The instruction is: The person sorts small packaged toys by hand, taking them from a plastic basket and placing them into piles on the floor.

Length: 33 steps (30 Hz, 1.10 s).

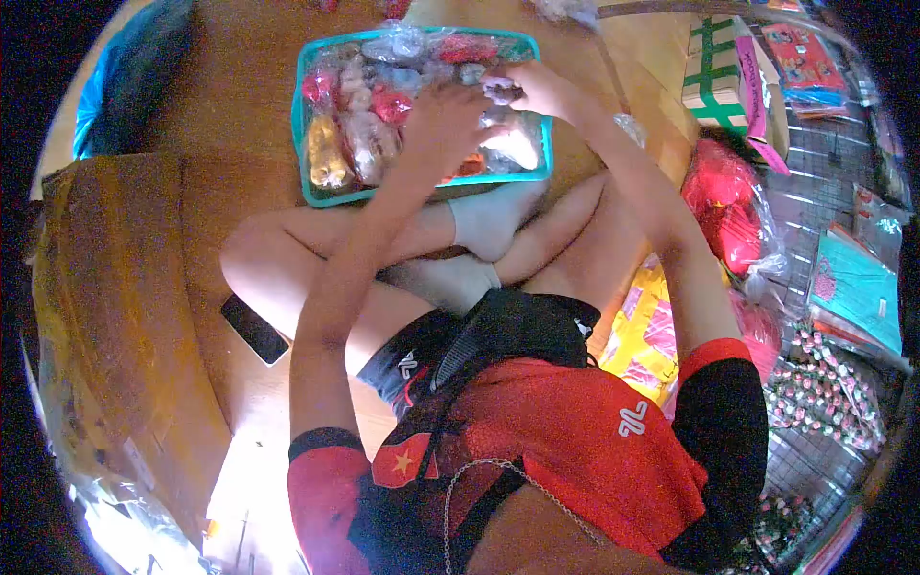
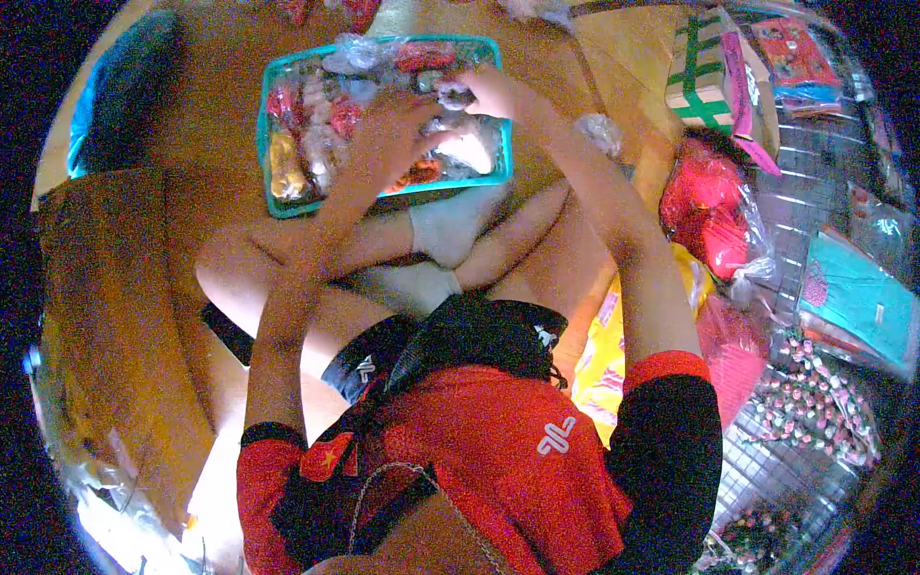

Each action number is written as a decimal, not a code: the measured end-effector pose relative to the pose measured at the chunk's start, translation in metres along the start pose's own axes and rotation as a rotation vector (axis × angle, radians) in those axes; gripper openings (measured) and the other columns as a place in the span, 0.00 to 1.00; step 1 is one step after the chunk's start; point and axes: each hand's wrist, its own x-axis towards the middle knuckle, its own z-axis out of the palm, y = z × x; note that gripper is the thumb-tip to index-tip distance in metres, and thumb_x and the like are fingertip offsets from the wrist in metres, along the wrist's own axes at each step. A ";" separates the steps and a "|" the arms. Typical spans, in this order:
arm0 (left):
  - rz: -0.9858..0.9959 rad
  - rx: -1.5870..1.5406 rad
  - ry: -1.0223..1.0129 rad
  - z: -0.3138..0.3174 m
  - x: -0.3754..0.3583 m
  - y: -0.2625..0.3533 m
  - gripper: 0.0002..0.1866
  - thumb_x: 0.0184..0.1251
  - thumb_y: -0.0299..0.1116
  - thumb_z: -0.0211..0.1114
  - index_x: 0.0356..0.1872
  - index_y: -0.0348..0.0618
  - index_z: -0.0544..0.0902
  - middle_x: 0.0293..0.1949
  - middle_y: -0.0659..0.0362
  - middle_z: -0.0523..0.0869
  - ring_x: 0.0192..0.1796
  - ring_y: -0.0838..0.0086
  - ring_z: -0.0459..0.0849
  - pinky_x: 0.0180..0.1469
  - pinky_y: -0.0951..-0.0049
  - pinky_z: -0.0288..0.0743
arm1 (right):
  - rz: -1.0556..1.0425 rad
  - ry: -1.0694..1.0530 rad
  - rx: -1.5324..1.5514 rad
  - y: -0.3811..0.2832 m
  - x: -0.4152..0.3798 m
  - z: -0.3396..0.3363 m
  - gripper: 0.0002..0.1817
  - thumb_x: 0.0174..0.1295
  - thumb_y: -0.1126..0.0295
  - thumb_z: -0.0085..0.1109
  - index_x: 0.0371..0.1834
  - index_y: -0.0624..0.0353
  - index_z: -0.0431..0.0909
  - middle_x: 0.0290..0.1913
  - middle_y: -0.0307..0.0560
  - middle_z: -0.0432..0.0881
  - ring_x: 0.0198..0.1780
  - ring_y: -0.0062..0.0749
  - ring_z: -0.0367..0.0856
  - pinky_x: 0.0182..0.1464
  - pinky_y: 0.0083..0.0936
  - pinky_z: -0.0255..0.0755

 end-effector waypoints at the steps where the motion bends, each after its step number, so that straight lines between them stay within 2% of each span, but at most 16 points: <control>1: -0.058 -0.116 -0.067 0.010 0.006 0.011 0.27 0.44 0.52 0.67 0.45 0.49 0.78 0.46 0.59 0.79 0.51 0.64 0.76 0.55 0.55 0.63 | 0.025 0.001 0.162 0.041 0.007 0.020 0.24 0.45 0.76 0.63 0.49 0.58 0.73 0.46 0.51 0.79 0.44 0.42 0.79 0.47 0.30 0.73; 2: -0.116 -0.233 -0.133 0.020 0.008 0.018 0.26 0.43 0.52 0.68 0.42 0.49 0.79 0.44 0.59 0.80 0.48 0.64 0.78 0.54 0.57 0.65 | 0.027 0.003 0.151 0.040 0.007 0.018 0.25 0.44 0.76 0.63 0.49 0.58 0.73 0.47 0.52 0.78 0.45 0.43 0.79 0.48 0.30 0.73; 3: -0.053 -0.195 -0.075 0.035 0.008 0.017 0.24 0.43 0.51 0.68 0.40 0.49 0.80 0.40 0.58 0.81 0.45 0.63 0.78 0.51 0.58 0.67 | 0.029 0.006 0.140 0.038 0.006 0.017 0.25 0.43 0.77 0.63 0.50 0.58 0.73 0.48 0.52 0.78 0.46 0.44 0.78 0.48 0.31 0.72; 5: 0.078 -0.124 0.038 0.064 0.007 0.017 0.19 0.44 0.49 0.68 0.35 0.49 0.80 0.34 0.57 0.82 0.38 0.61 0.80 0.44 0.60 0.72 | -0.003 0.017 -0.226 -0.040 -0.007 -0.026 0.27 0.41 0.79 0.63 0.50 0.58 0.73 0.49 0.53 0.77 0.48 0.44 0.78 0.49 0.32 0.72; 6: 0.031 -0.121 0.055 0.057 0.005 0.027 0.22 0.39 0.50 0.70 0.34 0.47 0.81 0.36 0.58 0.81 0.40 0.63 0.80 0.46 0.62 0.70 | 0.000 -0.002 -0.228 -0.048 -0.007 -0.032 0.28 0.40 0.80 0.63 0.51 0.58 0.73 0.49 0.53 0.77 0.47 0.44 0.78 0.49 0.32 0.72; 9: 0.041 0.140 0.080 0.055 0.006 0.035 0.21 0.39 0.49 0.71 0.33 0.47 0.81 0.36 0.57 0.80 0.40 0.66 0.80 0.44 0.63 0.70 | -0.040 -0.015 -0.191 -0.050 -0.008 -0.031 0.30 0.38 0.81 0.62 0.51 0.57 0.73 0.48 0.53 0.78 0.47 0.45 0.77 0.49 0.33 0.72; 11: -0.006 0.157 -0.016 0.061 0.011 0.039 0.18 0.40 0.45 0.70 0.32 0.46 0.81 0.37 0.57 0.80 0.40 0.66 0.80 0.44 0.63 0.70 | -0.125 0.032 -0.121 -0.030 -0.007 -0.024 0.29 0.38 0.82 0.61 0.51 0.56 0.73 0.47 0.53 0.78 0.47 0.46 0.77 0.49 0.33 0.72; 12: -0.030 0.164 -0.063 0.064 0.014 0.042 0.17 0.40 0.43 0.69 0.32 0.45 0.81 0.38 0.56 0.79 0.41 0.66 0.80 0.44 0.64 0.70 | -0.084 -0.001 -0.149 -0.032 -0.006 -0.026 0.29 0.39 0.82 0.61 0.51 0.56 0.73 0.47 0.52 0.78 0.46 0.46 0.77 0.49 0.33 0.72; 14: -0.022 0.186 0.022 0.068 0.013 0.045 0.13 0.42 0.37 0.67 0.31 0.45 0.81 0.39 0.57 0.78 0.41 0.65 0.80 0.45 0.64 0.71 | -0.002 -0.068 -0.206 -0.034 -0.004 -0.032 0.28 0.39 0.83 0.60 0.50 0.56 0.73 0.46 0.52 0.78 0.45 0.46 0.78 0.48 0.33 0.72; 18: 0.020 0.068 0.093 0.078 0.012 0.040 0.10 0.44 0.29 0.62 0.32 0.43 0.81 0.42 0.57 0.78 0.44 0.65 0.78 0.49 0.64 0.71 | 0.002 0.012 -0.241 -0.036 -0.007 -0.028 0.25 0.41 0.83 0.58 0.49 0.56 0.74 0.45 0.52 0.79 0.43 0.46 0.78 0.46 0.33 0.73; 21: 0.070 0.288 0.147 0.075 0.009 0.044 0.14 0.48 0.32 0.61 0.38 0.43 0.79 0.42 0.57 0.78 0.45 0.64 0.78 0.42 0.64 0.74 | 0.020 0.043 -0.182 -0.039 -0.007 -0.022 0.23 0.45 0.82 0.55 0.49 0.56 0.74 0.44 0.53 0.79 0.42 0.46 0.79 0.44 0.32 0.73; 24: 0.064 0.410 0.189 0.074 0.006 0.057 0.11 0.50 0.31 0.58 0.37 0.44 0.79 0.41 0.59 0.77 0.48 0.67 0.75 0.45 0.63 0.73 | 0.077 0.061 -0.140 -0.041 -0.006 -0.016 0.21 0.49 0.80 0.52 0.49 0.55 0.74 0.42 0.53 0.80 0.39 0.43 0.80 0.43 0.31 0.73; 26: 0.074 0.415 0.163 0.083 0.007 0.058 0.12 0.48 0.32 0.60 0.36 0.45 0.80 0.41 0.59 0.77 0.49 0.66 0.75 0.46 0.61 0.72 | 0.103 0.044 -0.159 -0.047 -0.008 -0.016 0.20 0.52 0.78 0.51 0.50 0.55 0.75 0.41 0.52 0.81 0.36 0.40 0.80 0.43 0.28 0.73; 29: 0.037 0.327 0.102 0.079 0.006 0.061 0.10 0.46 0.29 0.60 0.33 0.44 0.82 0.42 0.59 0.76 0.50 0.67 0.74 0.48 0.62 0.71 | 0.378 0.136 0.764 -0.055 -0.011 -0.010 0.11 0.53 0.63 0.55 0.38 0.49 0.80 0.34 0.52 0.82 0.35 0.43 0.81 0.39 0.31 0.75; 32: 0.011 0.280 0.120 0.077 0.003 0.055 0.11 0.46 0.29 0.60 0.34 0.44 0.82 0.44 0.60 0.76 0.50 0.67 0.73 0.49 0.62 0.70 | 0.490 0.066 1.046 -0.017 0.006 0.014 0.19 0.58 0.74 0.50 0.55 0.55 0.73 0.44 0.49 0.80 0.38 0.29 0.75 0.47 0.25 0.69; 33: 0.015 0.272 0.143 0.079 0.005 0.055 0.12 0.46 0.29 0.61 0.36 0.44 0.82 0.44 0.60 0.76 0.50 0.67 0.73 0.49 0.62 0.70 | 0.353 0.018 0.664 -0.021 0.001 0.006 0.21 0.58 0.73 0.51 0.58 0.56 0.69 0.47 0.50 0.78 0.41 0.31 0.75 0.49 0.25 0.68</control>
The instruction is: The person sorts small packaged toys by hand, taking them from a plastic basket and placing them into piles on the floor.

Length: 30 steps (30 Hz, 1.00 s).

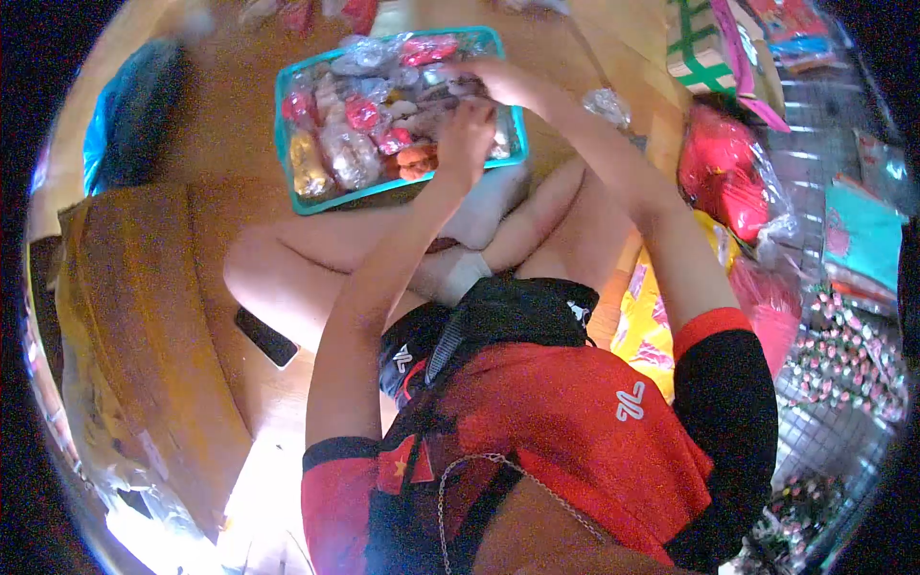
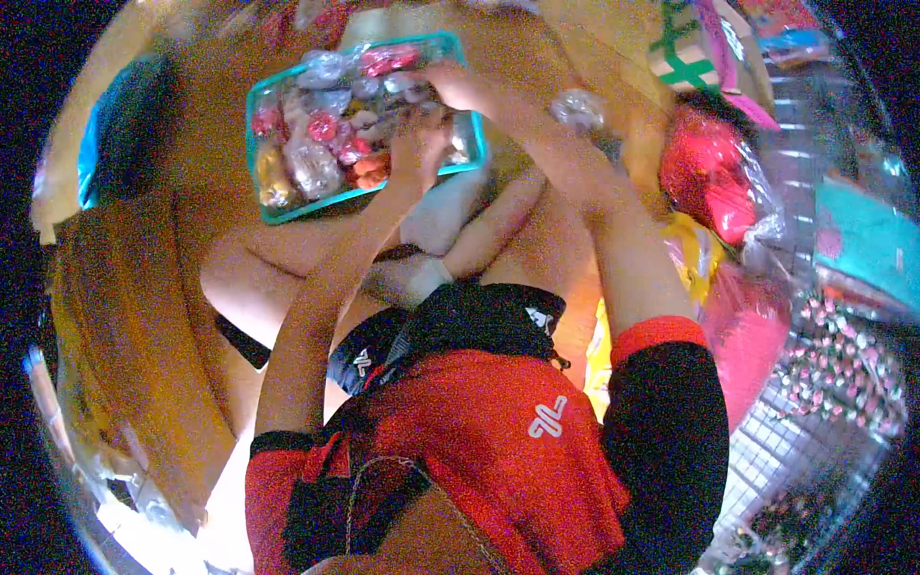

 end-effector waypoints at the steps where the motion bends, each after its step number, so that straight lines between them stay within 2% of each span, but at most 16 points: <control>1: -0.015 0.002 -0.062 -0.003 0.001 0.000 0.15 0.47 0.31 0.61 0.41 0.45 0.79 0.46 0.61 0.75 0.50 0.65 0.73 0.50 0.60 0.69 | -0.122 -0.023 -0.388 -0.009 -0.009 -0.005 0.24 0.59 0.71 0.52 0.61 0.57 0.65 0.50 0.51 0.76 0.43 0.32 0.75 0.51 0.26 0.68; 2: -0.027 -0.018 -0.053 -0.006 0.000 0.002 0.16 0.47 0.32 0.62 0.41 0.45 0.79 0.46 0.61 0.75 0.51 0.64 0.73 0.51 0.60 0.68 | -0.235 -0.050 -0.777 -0.017 -0.018 -0.007 0.27 0.59 0.70 0.53 0.64 0.57 0.61 0.53 0.52 0.74 0.46 0.33 0.75 0.52 0.26 0.67; 4: -0.058 -0.053 -0.042 -0.018 -0.004 0.007 0.18 0.47 0.33 0.63 0.43 0.44 0.78 0.47 0.61 0.75 0.53 0.63 0.72 0.54 0.59 0.67 | -0.204 0.029 -0.761 -0.021 -0.028 -0.004 0.33 0.59 0.68 0.55 0.67 0.55 0.53 0.58 0.51 0.71 0.51 0.35 0.73 0.55 0.27 0.65; 5: -0.080 -0.083 -0.128 -0.023 -0.003 0.009 0.23 0.46 0.35 0.66 0.47 0.45 0.75 0.49 0.60 0.74 0.56 0.61 0.70 0.57 0.57 0.64 | -0.190 0.067 -0.749 -0.021 -0.032 -0.005 0.37 0.58 0.67 0.56 0.69 0.54 0.48 0.60 0.51 0.69 0.53 0.36 0.72 0.56 0.27 0.64; 8: -0.093 -0.036 -0.103 -0.012 -0.004 0.007 0.26 0.46 0.38 0.67 0.49 0.46 0.73 0.51 0.59 0.73 0.58 0.61 0.69 0.59 0.57 0.62 | -0.410 0.134 -0.297 0.002 -0.060 -0.024 0.38 0.57 0.67 0.56 0.70 0.49 0.48 0.62 0.51 0.67 0.57 0.36 0.70 0.58 0.28 0.63; 9: -0.107 -0.022 -0.187 -0.013 -0.001 0.007 0.28 0.47 0.39 0.68 0.52 0.47 0.71 0.53 0.59 0.72 0.58 0.61 0.68 0.59 0.56 0.62 | -0.313 0.200 -0.162 -0.005 -0.077 -0.032 0.42 0.54 0.58 0.59 0.69 0.55 0.46 0.57 0.50 0.71 0.56 0.36 0.72 0.58 0.32 0.66; 11: -0.101 0.006 -0.183 -0.017 0.000 0.010 0.29 0.47 0.38 0.68 0.53 0.47 0.70 0.54 0.58 0.71 0.59 0.61 0.67 0.59 0.55 0.60 | -0.191 0.360 -0.115 0.012 -0.105 -0.071 0.37 0.54 0.58 0.59 0.66 0.54 0.54 0.55 0.48 0.73 0.54 0.36 0.73 0.58 0.33 0.65; 13: -0.093 0.020 -0.171 -0.023 -0.002 0.012 0.30 0.47 0.39 0.68 0.55 0.47 0.70 0.55 0.57 0.70 0.60 0.61 0.67 0.60 0.53 0.59 | 0.023 0.672 -0.225 0.056 -0.137 -0.108 0.24 0.56 0.67 0.55 0.58 0.55 0.68 0.51 0.45 0.76 0.48 0.35 0.76 0.51 0.32 0.69; 15: -0.081 0.016 -0.148 -0.029 -0.004 0.012 0.31 0.47 0.40 0.68 0.56 0.48 0.69 0.56 0.56 0.69 0.60 0.60 0.66 0.61 0.51 0.57 | 0.188 0.763 -0.598 0.091 -0.165 -0.123 0.24 0.52 0.67 0.57 0.55 0.55 0.70 0.51 0.48 0.76 0.48 0.39 0.76 0.52 0.33 0.68; 17: -0.073 -0.021 -0.147 -0.032 -0.002 0.010 0.31 0.46 0.42 0.67 0.55 0.49 0.71 0.55 0.55 0.70 0.61 0.59 0.65 0.62 0.51 0.55 | -0.124 0.511 -0.617 0.092 -0.191 -0.112 0.27 0.50 0.66 0.59 0.56 0.55 0.67 0.49 0.52 0.76 0.48 0.43 0.76 0.53 0.35 0.68; 19: -0.052 -0.054 -0.127 -0.033 -0.003 0.007 0.29 0.46 0.43 0.66 0.53 0.50 0.73 0.55 0.55 0.70 0.61 0.59 0.65 0.63 0.50 0.53 | -0.102 0.434 -0.714 0.109 -0.195 -0.104 0.30 0.48 0.64 0.61 0.57 0.56 0.65 0.49 0.54 0.76 0.49 0.47 0.75 0.53 0.36 0.68; 21: -0.016 -0.080 -0.089 -0.034 -0.004 0.003 0.27 0.45 0.44 0.66 0.50 0.51 0.75 0.54 0.55 0.72 0.60 0.58 0.65 0.63 0.49 0.52 | 0.260 0.526 -0.890 0.158 -0.176 -0.096 0.33 0.46 0.63 0.63 0.57 0.57 0.64 0.48 0.57 0.76 0.50 0.50 0.75 0.54 0.38 0.67; 24: -0.022 -0.163 -0.056 -0.038 -0.004 -0.002 0.23 0.46 0.42 0.65 0.47 0.51 0.78 0.53 0.54 0.72 0.59 0.58 0.66 0.63 0.49 0.52 | 0.203 0.598 -0.783 0.178 -0.165 -0.104 0.34 0.45 0.61 0.64 0.57 0.57 0.63 0.47 0.60 0.75 0.49 0.53 0.74 0.53 0.40 0.67; 27: -0.018 -0.242 -0.021 -0.039 -0.009 -0.009 0.21 0.49 0.40 0.64 0.47 0.52 0.78 0.54 0.55 0.72 0.58 0.57 0.67 0.63 0.50 0.52 | 0.205 0.735 -0.789 0.113 -0.182 -0.089 0.33 0.47 0.60 0.64 0.57 0.57 0.63 0.44 0.58 0.77 0.46 0.49 0.76 0.50 0.38 0.69; 30: 0.002 -0.241 0.008 -0.034 -0.014 -0.017 0.19 0.51 0.39 0.62 0.47 0.52 0.78 0.55 0.55 0.72 0.58 0.58 0.68 0.62 0.51 0.53 | 0.093 0.875 -0.653 0.111 -0.182 -0.089 0.31 0.49 0.63 0.64 0.57 0.56 0.63 0.41 0.53 0.77 0.41 0.41 0.78 0.46 0.32 0.72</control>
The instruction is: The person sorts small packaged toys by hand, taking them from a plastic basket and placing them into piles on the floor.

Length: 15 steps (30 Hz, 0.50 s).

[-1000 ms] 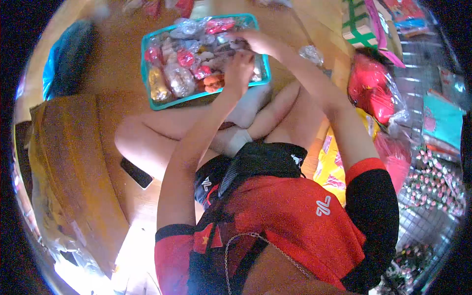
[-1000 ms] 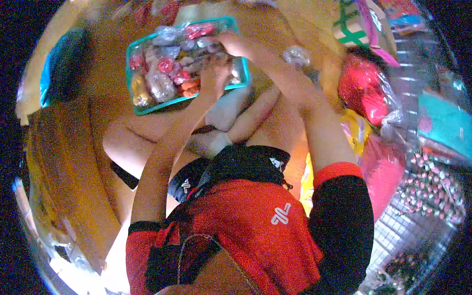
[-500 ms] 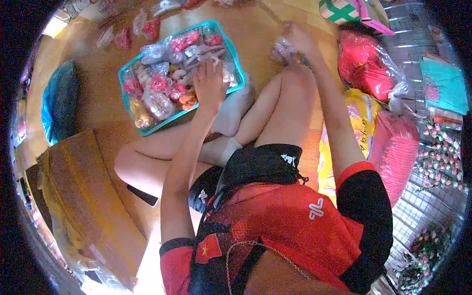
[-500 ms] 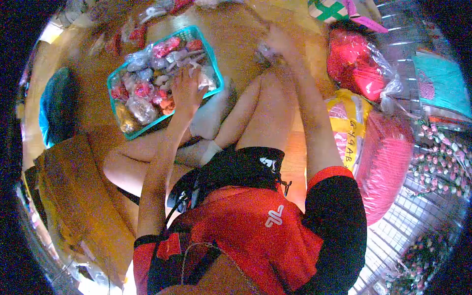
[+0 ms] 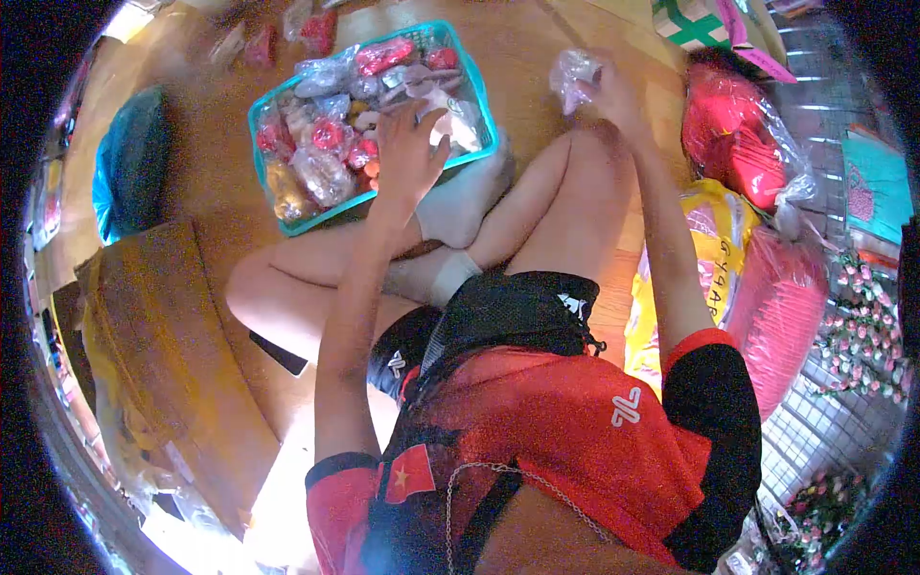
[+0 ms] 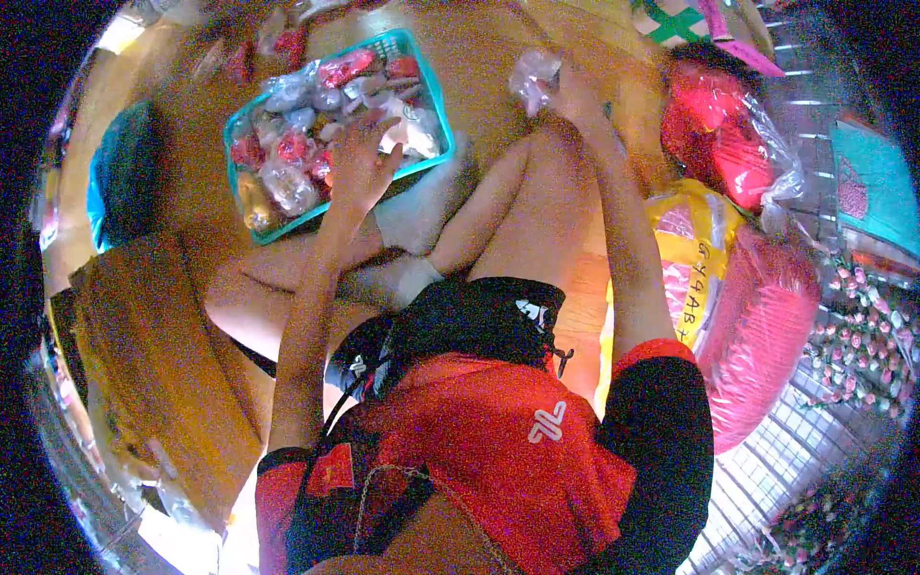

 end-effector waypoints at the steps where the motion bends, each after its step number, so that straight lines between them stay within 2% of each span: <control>1: -0.002 0.012 0.025 0.003 0.000 -0.001 0.19 0.51 0.39 0.62 0.47 0.52 0.78 0.55 0.56 0.71 0.58 0.58 0.68 0.62 0.51 0.53 | -0.020 -0.001 0.098 -0.005 0.001 -0.002 0.33 0.49 0.59 0.63 0.58 0.59 0.62 0.43 0.55 0.77 0.44 0.44 0.77 0.48 0.34 0.71; 3: -0.004 0.036 0.071 0.008 0.000 -0.001 0.19 0.51 0.40 0.63 0.47 0.52 0.78 0.56 0.56 0.71 0.57 0.58 0.69 0.61 0.51 0.54 | -0.054 -0.007 0.296 -0.020 0.000 -0.012 0.38 0.49 0.50 0.63 0.58 0.63 0.62 0.49 0.60 0.75 0.51 0.50 0.75 0.54 0.38 0.69; 6: -0.027 0.028 0.127 0.008 0.007 0.005 0.23 0.49 0.42 0.65 0.49 0.50 0.77 0.54 0.52 0.73 0.56 0.53 0.70 0.59 0.55 0.60 | 0.039 -0.207 0.448 -0.122 -0.015 -0.058 0.31 0.51 0.67 0.63 0.58 0.56 0.61 0.46 0.50 0.72 0.46 0.32 0.74 0.46 0.28 0.71; 9: -0.023 0.082 0.059 0.018 0.008 0.000 0.22 0.48 0.42 0.66 0.46 0.49 0.79 0.57 0.59 0.70 0.55 0.60 0.71 0.57 0.55 0.61 | -0.173 -0.146 0.703 -0.129 -0.010 -0.016 0.33 0.50 0.63 0.64 0.58 0.56 0.61 0.46 0.50 0.71 0.47 0.33 0.73 0.45 0.29 0.70; 12: -0.052 0.043 0.041 0.022 0.009 0.002 0.20 0.47 0.41 0.67 0.43 0.48 0.80 0.57 0.60 0.70 0.53 0.61 0.72 0.54 0.58 0.65 | -0.417 -0.027 0.280 -0.151 -0.009 -0.013 0.33 0.48 0.61 0.66 0.58 0.56 0.63 0.43 0.50 0.73 0.45 0.35 0.74 0.44 0.29 0.70; 13: -0.057 0.077 0.034 0.021 0.009 0.003 0.19 0.47 0.40 0.67 0.42 0.48 0.80 0.57 0.60 0.70 0.53 0.62 0.72 0.54 0.59 0.65 | -0.247 -0.197 0.310 -0.163 -0.008 -0.016 0.35 0.43 0.62 0.68 0.55 0.60 0.65 0.45 0.54 0.76 0.45 0.44 0.77 0.49 0.33 0.70; 15: -0.069 0.146 0.018 0.018 0.008 0.005 0.17 0.46 0.39 0.68 0.40 0.48 0.81 0.57 0.61 0.70 0.53 0.62 0.71 0.53 0.60 0.66 | -0.305 -0.054 0.276 -0.165 -0.006 0.013 0.33 0.44 0.62 0.68 0.54 0.61 0.66 0.42 0.55 0.78 0.42 0.45 0.78 0.48 0.34 0.70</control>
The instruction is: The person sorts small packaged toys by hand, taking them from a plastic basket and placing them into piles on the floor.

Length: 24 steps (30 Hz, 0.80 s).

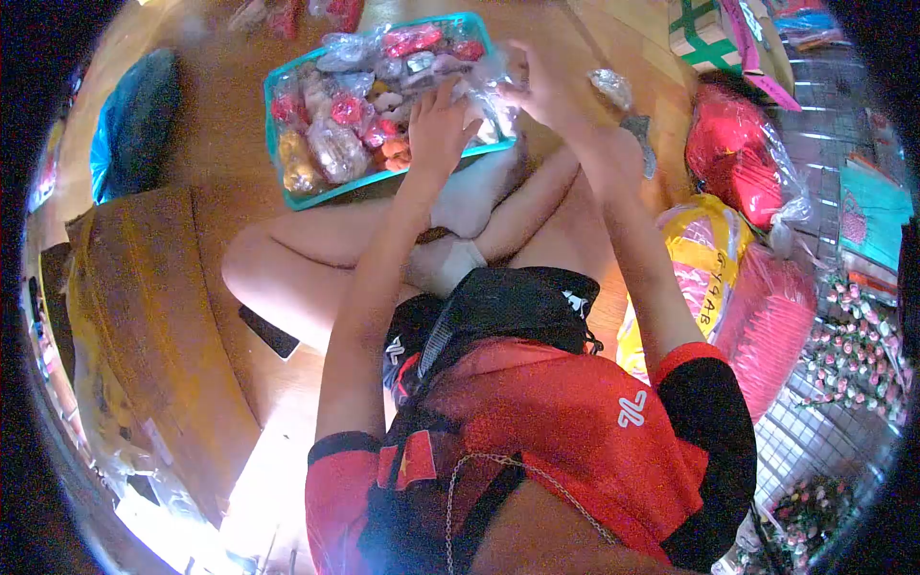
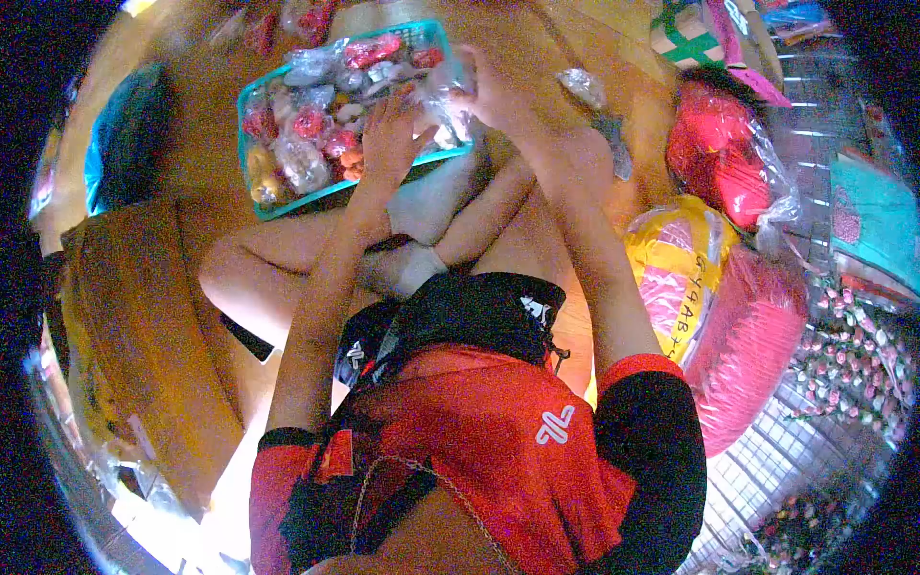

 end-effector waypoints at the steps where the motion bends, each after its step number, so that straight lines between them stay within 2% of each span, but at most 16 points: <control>1: 0.000 -0.006 -0.001 0.000 -0.001 -0.001 0.17 0.46 0.40 0.68 0.39 0.48 0.81 0.57 0.61 0.70 0.53 0.62 0.71 0.53 0.59 0.66 | -0.036 0.064 -0.027 0.001 0.000 0.009 0.32 0.44 0.61 0.68 0.53 0.61 0.67 0.40 0.56 0.79 0.40 0.45 0.78 0.47 0.35 0.70; 4: -0.012 -0.001 -0.014 -0.004 0.001 -0.001 0.16 0.46 0.40 0.67 0.37 0.48 0.81 0.57 0.61 0.69 0.53 0.64 0.71 0.53 0.59 0.66 | 0.029 -0.013 0.046 0.006 0.002 0.018 0.27 0.46 0.62 0.66 0.49 0.63 0.70 0.35 0.57 0.80 0.37 0.46 0.79 0.43 0.35 0.71; 7: -0.034 0.029 -0.042 -0.005 0.001 0.000 0.16 0.46 0.41 0.67 0.37 0.49 0.81 0.57 0.62 0.69 0.54 0.65 0.71 0.53 0.58 0.65 | 0.129 -0.103 0.085 0.012 0.003 0.033 0.23 0.51 0.66 0.64 0.49 0.61 0.71 0.43 0.55 0.77 0.39 0.41 0.79 0.43 0.33 0.72; 10: -0.041 0.000 -0.033 0.002 -0.001 -0.004 0.16 0.45 0.41 0.67 0.37 0.49 0.81 0.57 0.63 0.69 0.55 0.65 0.71 0.53 0.57 0.65 | 0.164 -0.242 -0.199 -0.012 0.007 0.021 0.19 0.52 0.67 0.62 0.47 0.61 0.74 0.43 0.54 0.77 0.40 0.44 0.78 0.42 0.34 0.72; 13: -0.031 -0.011 -0.013 0.004 -0.002 -0.008 0.16 0.45 0.41 0.67 0.37 0.49 0.82 0.58 0.63 0.69 0.55 0.65 0.70 0.53 0.57 0.65 | 0.071 -0.318 -0.384 -0.022 0.003 0.032 0.18 0.52 0.66 0.62 0.47 0.58 0.75 0.45 0.54 0.77 0.41 0.46 0.77 0.42 0.34 0.72; 16: -0.037 0.010 0.020 0.009 -0.003 -0.007 0.15 0.44 0.41 0.68 0.35 0.48 0.83 0.57 0.63 0.69 0.55 0.66 0.70 0.53 0.57 0.65 | -0.083 -0.173 -0.273 0.000 -0.001 0.043 0.20 0.52 0.65 0.62 0.49 0.55 0.74 0.46 0.51 0.76 0.43 0.43 0.77 0.43 0.33 0.72; 19: -0.041 -0.019 0.013 0.008 -0.002 -0.010 0.15 0.43 0.40 0.68 0.34 0.48 0.83 0.57 0.63 0.70 0.55 0.66 0.70 0.54 0.57 0.64 | -0.070 -0.357 0.168 0.017 -0.006 0.030 0.23 0.55 0.63 0.58 0.53 0.59 0.70 0.42 0.54 0.79 0.39 0.43 0.80 0.41 0.35 0.74; 22: -0.047 -0.041 0.046 0.011 -0.005 -0.011 0.13 0.43 0.40 0.68 0.32 0.48 0.83 0.56 0.63 0.70 0.54 0.66 0.71 0.54 0.58 0.63 | -0.274 -0.435 0.012 0.005 0.001 0.004 0.27 0.55 0.63 0.60 0.58 0.57 0.65 0.42 0.50 0.79 0.42 0.37 0.79 0.45 0.31 0.73; 24: -0.056 -0.036 0.052 0.013 -0.004 -0.011 0.13 0.42 0.40 0.68 0.32 0.48 0.84 0.56 0.62 0.70 0.53 0.66 0.72 0.54 0.59 0.62 | -0.131 -0.552 0.097 0.007 0.005 0.004 0.28 0.53 0.64 0.62 0.58 0.55 0.66 0.48 0.48 0.76 0.45 0.34 0.77 0.48 0.28 0.71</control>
